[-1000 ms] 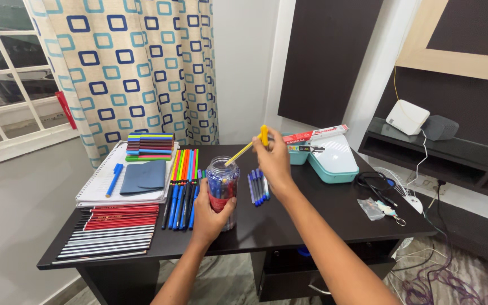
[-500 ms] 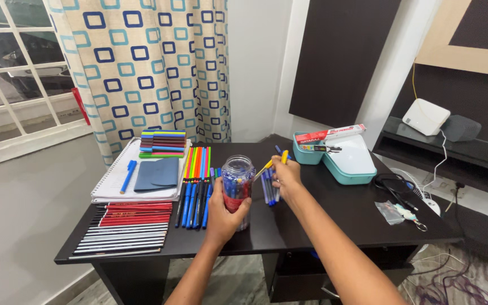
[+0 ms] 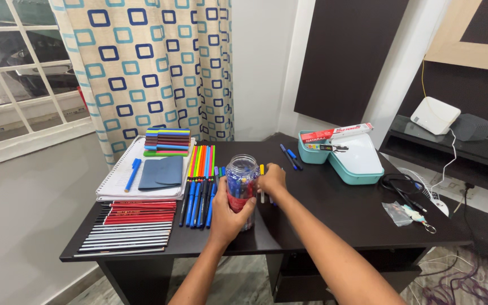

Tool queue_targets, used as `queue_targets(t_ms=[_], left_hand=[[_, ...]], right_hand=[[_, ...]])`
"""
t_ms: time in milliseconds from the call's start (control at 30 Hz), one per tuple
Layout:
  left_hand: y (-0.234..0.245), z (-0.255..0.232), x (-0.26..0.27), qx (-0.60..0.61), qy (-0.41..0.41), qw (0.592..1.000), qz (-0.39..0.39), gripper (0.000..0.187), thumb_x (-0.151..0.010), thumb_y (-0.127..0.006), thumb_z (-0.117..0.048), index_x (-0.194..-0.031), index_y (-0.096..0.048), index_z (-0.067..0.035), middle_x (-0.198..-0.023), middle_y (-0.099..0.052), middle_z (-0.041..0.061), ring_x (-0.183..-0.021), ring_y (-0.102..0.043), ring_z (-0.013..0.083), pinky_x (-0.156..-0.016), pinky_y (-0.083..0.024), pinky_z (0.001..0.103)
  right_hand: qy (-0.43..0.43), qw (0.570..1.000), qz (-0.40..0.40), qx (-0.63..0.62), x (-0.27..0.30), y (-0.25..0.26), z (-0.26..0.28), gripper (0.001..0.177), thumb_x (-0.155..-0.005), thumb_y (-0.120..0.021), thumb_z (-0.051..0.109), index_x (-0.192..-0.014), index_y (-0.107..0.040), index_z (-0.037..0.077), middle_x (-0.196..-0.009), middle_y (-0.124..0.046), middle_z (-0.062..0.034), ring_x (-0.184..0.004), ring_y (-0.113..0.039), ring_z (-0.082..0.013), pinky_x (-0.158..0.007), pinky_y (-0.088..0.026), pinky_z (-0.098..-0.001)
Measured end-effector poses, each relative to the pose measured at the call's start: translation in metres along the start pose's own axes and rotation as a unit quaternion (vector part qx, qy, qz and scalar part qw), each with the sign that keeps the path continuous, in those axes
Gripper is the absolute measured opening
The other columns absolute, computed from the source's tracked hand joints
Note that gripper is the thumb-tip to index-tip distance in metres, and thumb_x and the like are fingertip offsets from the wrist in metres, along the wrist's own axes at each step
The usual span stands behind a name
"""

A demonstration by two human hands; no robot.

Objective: The person removes various colored pens from a clear plastic container and places them on the desk. They then open a box of neon highlighters and remove several highlighters, placing them on the desk as well.

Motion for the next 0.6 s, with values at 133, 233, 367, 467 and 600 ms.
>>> queue_targets(t_ms=[133, 233, 367, 467, 600], left_hand=[[-0.001, 0.0, 0.0, 0.001, -0.016, 1.0, -0.004, 0.052, -0.08, -0.078, -0.016, -0.123, -0.053, 0.001, -0.103, -0.074, 0.014, -0.096, -0.074, 0.0234, -0.087, -0.056, 0.036], [-0.001, 0.0, 0.001, 0.001, -0.031, 0.999, -0.004, 0.053, -0.08, -0.078, -0.015, -0.124, -0.053, 0.001, -0.105, -0.074, 0.015, -0.098, -0.074, 0.0245, -0.088, -0.056, 0.036], [-0.001, 0.001, 0.001, -0.012, -0.028, 1.0, -0.004, 0.053, -0.08, -0.078, -0.016, -0.123, -0.053, 0.001, -0.104, -0.074, 0.015, -0.096, -0.075, 0.0248, -0.086, -0.056, 0.036], [-0.003, 0.003, 0.001, -0.013, -0.008, 1.0, -0.002, 0.054, -0.079, -0.078, -0.017, -0.123, -0.052, 0.001, -0.1, -0.076, 0.015, -0.093, -0.076, 0.0241, -0.084, -0.057, 0.036], [-0.004, 0.003, 0.001, -0.033, -0.009, 0.999, 0.008, 0.049, -0.081, -0.079, -0.019, -0.12, -0.056, -0.001, -0.098, -0.077, 0.015, -0.091, -0.078, 0.024, -0.083, -0.058, 0.036]], right_hand=[[0.17, 0.976, -0.095, 0.102, 0.023, 0.014, 0.025, 0.079, -0.06, -0.097, 0.024, -0.123, -0.064, -0.008, -0.096, -0.071, -0.0302, -0.089, -0.071, -0.0378, -0.076, -0.058, -0.0425], [0.089, 0.995, -0.015, 0.041, 0.03, 0.016, 0.026, 0.087, -0.063, -0.088, 0.027, -0.136, -0.054, -0.007, -0.091, -0.074, -0.0252, -0.081, -0.08, -0.0291, -0.077, -0.063, -0.0379], [0.143, 0.989, -0.031, 0.034, 0.04, 0.02, 0.032, 0.065, -0.071, -0.078, 0.015, -0.132, -0.061, 0.0, -0.082, -0.078, -0.0194, -0.079, -0.078, -0.0268, -0.076, -0.06, -0.0368], [0.22, 0.974, -0.064, -0.002, 0.065, 0.036, 0.042, 0.048, -0.08, -0.064, 0.001, -0.127, -0.067, 0.004, -0.082, -0.077, -0.0147, -0.074, -0.077, -0.0265, -0.072, -0.06, -0.0363], [0.338, 0.935, -0.104, -0.021, 0.13, 0.072, 0.06, 0.039, -0.085, -0.061, -0.006, -0.122, -0.069, 0.003, -0.093, -0.07, -0.016, -0.08, -0.072, -0.0295, -0.07, -0.057, -0.0375]])
Point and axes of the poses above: each hand's wrist, its own x-axis away from the middle knuckle, its own y-axis out of the back of the hand, z = x × y, the point moved 4 cm from there along -x, towards the middle knuckle
